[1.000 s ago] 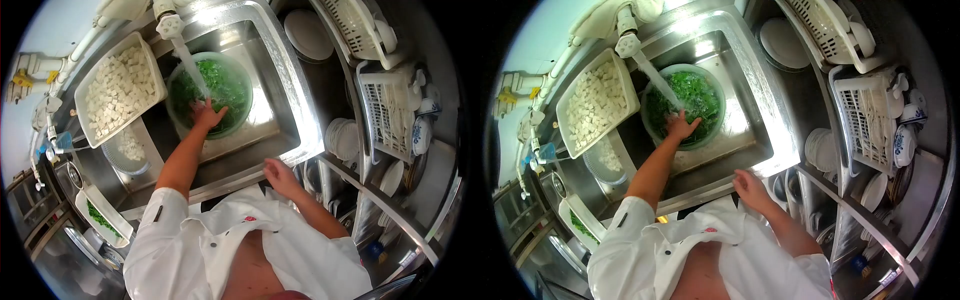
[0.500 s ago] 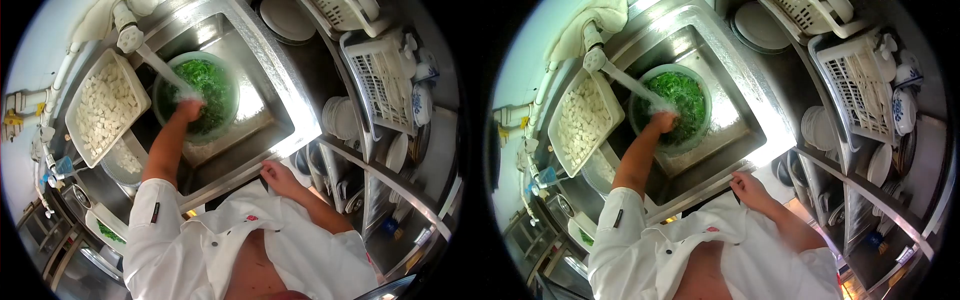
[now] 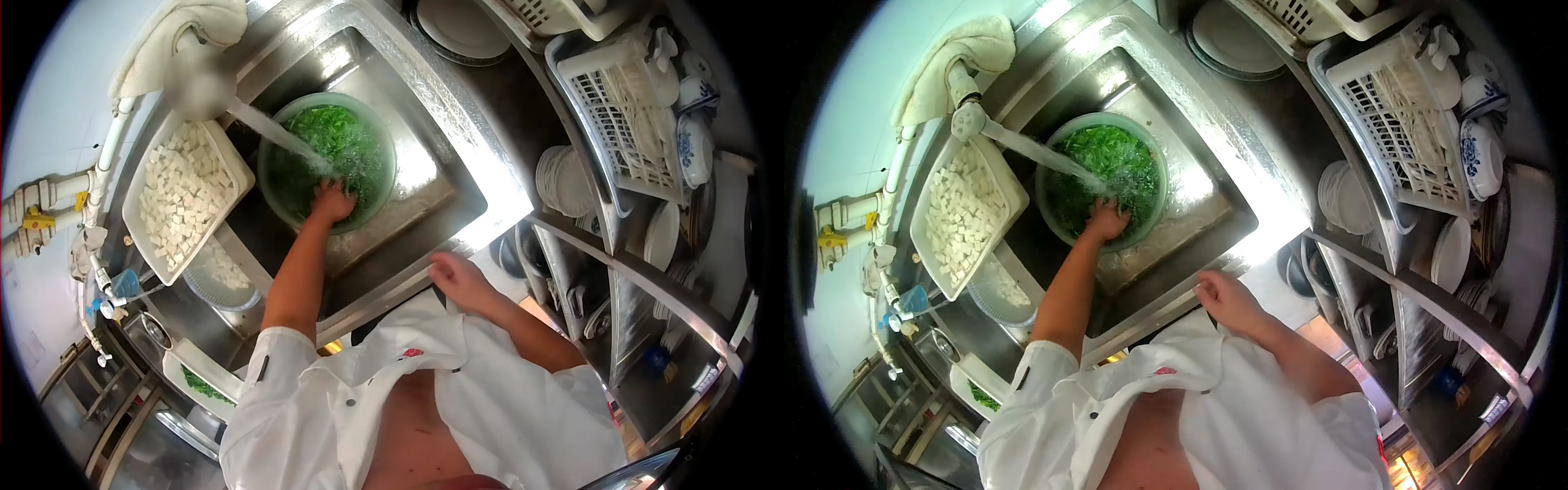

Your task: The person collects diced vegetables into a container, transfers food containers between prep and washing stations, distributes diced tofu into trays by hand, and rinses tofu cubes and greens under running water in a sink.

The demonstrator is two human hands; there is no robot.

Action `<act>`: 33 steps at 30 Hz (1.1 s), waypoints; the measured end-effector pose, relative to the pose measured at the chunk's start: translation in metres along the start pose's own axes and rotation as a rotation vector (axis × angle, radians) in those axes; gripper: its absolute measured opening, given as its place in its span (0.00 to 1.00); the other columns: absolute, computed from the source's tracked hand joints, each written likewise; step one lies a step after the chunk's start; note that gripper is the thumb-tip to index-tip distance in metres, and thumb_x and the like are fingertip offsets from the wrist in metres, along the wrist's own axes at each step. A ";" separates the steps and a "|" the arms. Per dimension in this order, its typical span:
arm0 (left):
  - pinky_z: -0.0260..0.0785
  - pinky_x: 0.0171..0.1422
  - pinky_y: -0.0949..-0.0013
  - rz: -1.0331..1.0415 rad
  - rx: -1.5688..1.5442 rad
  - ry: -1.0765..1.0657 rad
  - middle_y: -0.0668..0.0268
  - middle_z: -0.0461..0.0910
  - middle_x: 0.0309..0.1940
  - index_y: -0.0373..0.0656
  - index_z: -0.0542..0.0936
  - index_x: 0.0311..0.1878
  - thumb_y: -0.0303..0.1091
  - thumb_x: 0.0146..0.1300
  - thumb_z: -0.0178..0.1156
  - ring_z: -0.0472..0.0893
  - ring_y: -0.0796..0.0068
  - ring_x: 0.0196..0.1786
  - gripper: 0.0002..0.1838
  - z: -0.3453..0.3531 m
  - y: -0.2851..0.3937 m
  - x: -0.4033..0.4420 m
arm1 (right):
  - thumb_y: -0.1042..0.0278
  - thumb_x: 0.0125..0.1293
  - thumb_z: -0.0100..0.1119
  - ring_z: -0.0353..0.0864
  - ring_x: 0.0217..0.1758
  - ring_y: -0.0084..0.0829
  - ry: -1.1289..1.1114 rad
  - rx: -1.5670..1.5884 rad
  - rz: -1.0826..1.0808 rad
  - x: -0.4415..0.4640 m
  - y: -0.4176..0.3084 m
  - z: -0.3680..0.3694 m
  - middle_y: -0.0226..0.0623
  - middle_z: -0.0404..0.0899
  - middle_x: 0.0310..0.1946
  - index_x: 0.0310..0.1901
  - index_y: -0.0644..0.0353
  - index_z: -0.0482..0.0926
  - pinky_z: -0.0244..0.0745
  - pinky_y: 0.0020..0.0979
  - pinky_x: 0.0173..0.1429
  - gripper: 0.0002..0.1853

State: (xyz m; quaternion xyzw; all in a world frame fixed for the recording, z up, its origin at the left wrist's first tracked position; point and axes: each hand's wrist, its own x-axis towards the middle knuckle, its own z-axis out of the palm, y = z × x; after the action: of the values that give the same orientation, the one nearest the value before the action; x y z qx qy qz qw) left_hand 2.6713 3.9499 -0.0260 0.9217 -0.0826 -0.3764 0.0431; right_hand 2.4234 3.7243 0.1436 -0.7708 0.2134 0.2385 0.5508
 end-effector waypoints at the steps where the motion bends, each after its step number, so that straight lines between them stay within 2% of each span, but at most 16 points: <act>1: 0.62 0.75 0.46 0.091 0.051 -0.118 0.49 0.65 0.74 0.52 0.68 0.75 0.60 0.66 0.58 0.64 0.42 0.75 0.38 0.012 -0.013 0.018 | 0.58 0.72 0.60 0.84 0.38 0.34 -0.004 0.007 -0.006 0.001 -0.003 0.002 0.40 0.84 0.43 0.60 0.63 0.76 0.79 0.35 0.45 0.21; 3: 0.63 0.75 0.45 0.267 0.143 -0.353 0.47 0.70 0.71 0.53 0.66 0.76 0.60 0.65 0.59 0.68 0.42 0.73 0.39 0.043 -0.049 0.076 | 0.59 0.72 0.60 0.83 0.38 0.34 -0.026 0.002 0.011 -0.001 -0.007 0.003 0.40 0.84 0.43 0.60 0.63 0.76 0.79 0.35 0.45 0.21; 6: 0.62 0.75 0.45 0.305 0.074 -0.322 0.46 0.73 0.68 0.55 0.65 0.76 0.57 0.65 0.60 0.70 0.41 0.71 0.38 -0.047 -0.032 0.061 | 0.59 0.72 0.60 0.83 0.38 0.34 -0.061 -0.011 0.037 0.003 -0.013 0.002 0.40 0.84 0.43 0.60 0.63 0.76 0.79 0.35 0.45 0.21; 9: 0.65 0.72 0.44 0.066 -0.043 0.023 0.47 0.74 0.67 0.55 0.67 0.75 0.54 0.65 0.61 0.71 0.41 0.70 0.36 -0.080 -0.004 0.048 | 0.59 0.72 0.60 0.83 0.38 0.34 -0.061 0.002 0.045 -0.001 -0.014 0.002 0.40 0.84 0.42 0.60 0.63 0.76 0.78 0.34 0.45 0.21; 12: 0.67 0.70 0.43 0.148 0.010 0.232 0.48 0.73 0.68 0.54 0.66 0.75 0.52 0.65 0.62 0.71 0.40 0.70 0.37 -0.024 -0.012 0.093 | 0.59 0.72 0.60 0.83 0.37 0.33 -0.039 -0.011 0.061 -0.003 -0.016 0.003 0.40 0.83 0.42 0.60 0.64 0.76 0.78 0.34 0.45 0.21; 15: 0.67 0.70 0.43 0.250 0.222 0.079 0.49 0.70 0.71 0.51 0.67 0.74 0.53 0.65 0.61 0.70 0.43 0.71 0.36 0.022 -0.037 0.140 | 0.59 0.72 0.60 0.83 0.38 0.33 -0.022 -0.043 0.066 -0.007 -0.011 0.003 0.40 0.83 0.42 0.59 0.64 0.76 0.79 0.34 0.45 0.21; 16: 0.66 0.72 0.44 0.212 0.140 -0.322 0.49 0.66 0.74 0.49 0.68 0.74 0.53 0.66 0.60 0.70 0.47 0.72 0.36 -0.028 -0.014 0.121 | 0.59 0.72 0.60 0.83 0.38 0.33 -0.025 -0.038 0.069 -0.009 -0.010 0.004 0.41 0.83 0.42 0.59 0.64 0.76 0.79 0.34 0.45 0.21; 19: 0.66 0.73 0.49 0.286 0.208 -0.208 0.45 0.68 0.72 0.47 0.60 0.79 0.50 0.71 0.58 0.71 0.51 0.71 0.38 -0.077 0.010 0.053 | 0.59 0.72 0.60 0.84 0.38 0.34 -0.034 -0.056 0.034 -0.006 -0.016 0.000 0.42 0.83 0.42 0.59 0.65 0.76 0.79 0.34 0.46 0.21; 20: 0.66 0.73 0.51 0.239 0.257 -0.186 0.46 0.67 0.73 0.46 0.61 0.79 0.49 0.71 0.57 0.70 0.51 0.72 0.37 -0.088 0.019 0.032 | 0.59 0.72 0.60 0.84 0.38 0.35 -0.035 -0.064 0.023 -0.006 -0.018 0.000 0.42 0.83 0.42 0.59 0.65 0.77 0.79 0.35 0.46 0.21; 23: 0.65 0.74 0.50 0.197 0.269 -0.084 0.49 0.68 0.74 0.46 0.62 0.78 0.49 0.72 0.57 0.69 0.49 0.73 0.36 -0.045 0.010 0.019 | 0.60 0.71 0.61 0.84 0.39 0.37 0.001 -0.018 -0.021 -0.002 -0.005 0.008 0.42 0.84 0.42 0.58 0.65 0.77 0.79 0.36 0.46 0.21; 24: 0.64 0.75 0.49 0.360 0.216 -0.003 0.51 0.68 0.74 0.44 0.65 0.77 0.46 0.73 0.57 0.69 0.48 0.74 0.33 -0.024 -0.009 0.030 | 0.60 0.71 0.61 0.84 0.39 0.37 -0.011 -0.024 -0.041 0.001 -0.006 0.008 0.42 0.84 0.42 0.58 0.65 0.77 0.79 0.37 0.46 0.21; 27: 0.71 0.68 0.55 0.617 -0.411 -0.038 0.41 0.74 0.67 0.39 0.74 0.69 0.39 0.71 0.59 0.77 0.50 0.66 0.26 -0.030 -0.037 0.049 | 0.60 0.71 0.61 0.84 0.40 0.38 -0.030 -0.025 -0.054 0.004 -0.019 0.007 0.42 0.84 0.41 0.59 0.64 0.78 0.79 0.37 0.46 0.21; 29: 0.71 0.66 0.58 0.473 -0.494 0.012 0.44 0.79 0.62 0.38 0.77 0.65 0.34 0.69 0.63 0.79 0.54 0.64 0.22 -0.070 -0.030 0.011 | 0.60 0.70 0.62 0.84 0.41 0.38 -0.045 0.004 -0.031 0.002 -0.032 0.002 0.41 0.84 0.41 0.59 0.64 0.78 0.79 0.37 0.46 0.21; 31: 0.71 0.66 0.57 0.342 -0.687 0.016 0.52 0.80 0.61 0.38 0.79 0.62 0.34 0.69 0.64 0.81 0.56 0.61 0.21 -0.086 -0.041 -0.023 | 0.59 0.70 0.62 0.84 0.41 0.38 -0.030 0.025 -0.056 -0.001 -0.040 -0.003 0.41 0.84 0.41 0.59 0.63 0.77 0.78 0.37 0.47 0.21; 33: 0.71 0.66 0.58 0.240 -1.090 -0.084 0.56 0.82 0.60 0.42 0.83 0.58 0.34 0.66 0.66 0.80 0.56 0.61 0.18 -0.111 -0.037 -0.074 | 0.59 0.71 0.62 0.84 0.41 0.38 -0.019 0.026 -0.109 -0.003 -0.046 -0.005 0.41 0.84 0.41 0.58 0.64 0.77 0.78 0.37 0.47 0.21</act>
State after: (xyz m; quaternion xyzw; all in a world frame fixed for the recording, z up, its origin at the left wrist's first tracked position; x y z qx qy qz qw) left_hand 2.7012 4.0019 0.0986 0.7344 0.0181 -0.3937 0.5525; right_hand 2.4484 3.7331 0.1811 -0.7716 0.1689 0.2129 0.5751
